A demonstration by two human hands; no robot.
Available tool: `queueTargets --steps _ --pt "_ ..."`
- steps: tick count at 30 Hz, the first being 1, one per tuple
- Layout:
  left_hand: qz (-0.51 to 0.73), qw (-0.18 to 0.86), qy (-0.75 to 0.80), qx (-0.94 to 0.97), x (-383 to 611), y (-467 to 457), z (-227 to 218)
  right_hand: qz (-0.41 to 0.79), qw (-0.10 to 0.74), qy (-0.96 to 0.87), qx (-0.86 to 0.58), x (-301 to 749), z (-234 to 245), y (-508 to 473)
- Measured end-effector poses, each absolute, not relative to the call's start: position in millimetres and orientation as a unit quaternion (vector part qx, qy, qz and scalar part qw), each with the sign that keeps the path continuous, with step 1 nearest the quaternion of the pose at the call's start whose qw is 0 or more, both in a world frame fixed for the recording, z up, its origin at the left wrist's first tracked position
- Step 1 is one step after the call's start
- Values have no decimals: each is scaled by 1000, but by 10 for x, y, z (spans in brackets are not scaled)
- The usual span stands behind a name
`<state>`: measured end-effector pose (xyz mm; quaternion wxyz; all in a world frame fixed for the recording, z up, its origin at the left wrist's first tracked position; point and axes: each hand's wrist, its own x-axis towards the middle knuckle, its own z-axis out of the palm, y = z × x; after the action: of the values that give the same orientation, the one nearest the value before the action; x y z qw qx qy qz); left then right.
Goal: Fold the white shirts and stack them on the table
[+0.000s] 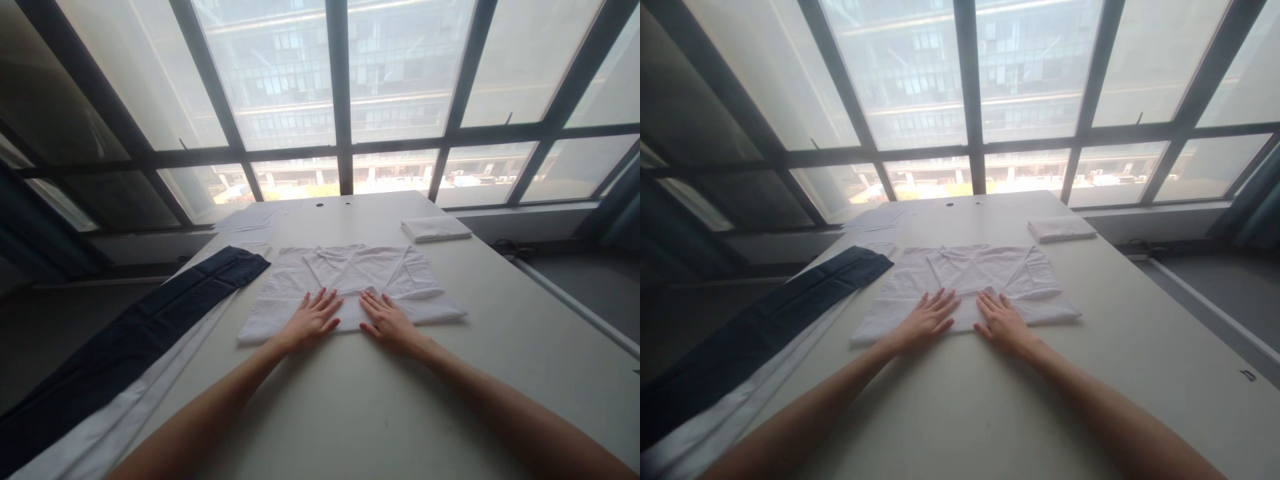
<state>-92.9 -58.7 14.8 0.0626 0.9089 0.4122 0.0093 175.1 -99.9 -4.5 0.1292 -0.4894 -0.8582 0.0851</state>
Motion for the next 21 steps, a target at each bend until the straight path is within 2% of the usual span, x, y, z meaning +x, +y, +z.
queueTargets --steps 9,21 --pt "4 14 523 852 -1815 -604 77 89 129 -857 -491 1752 -33 -1008" --pt "-12 9 675 737 -2249 -476 52 86 126 -856 -494 1754 -9 -1016"
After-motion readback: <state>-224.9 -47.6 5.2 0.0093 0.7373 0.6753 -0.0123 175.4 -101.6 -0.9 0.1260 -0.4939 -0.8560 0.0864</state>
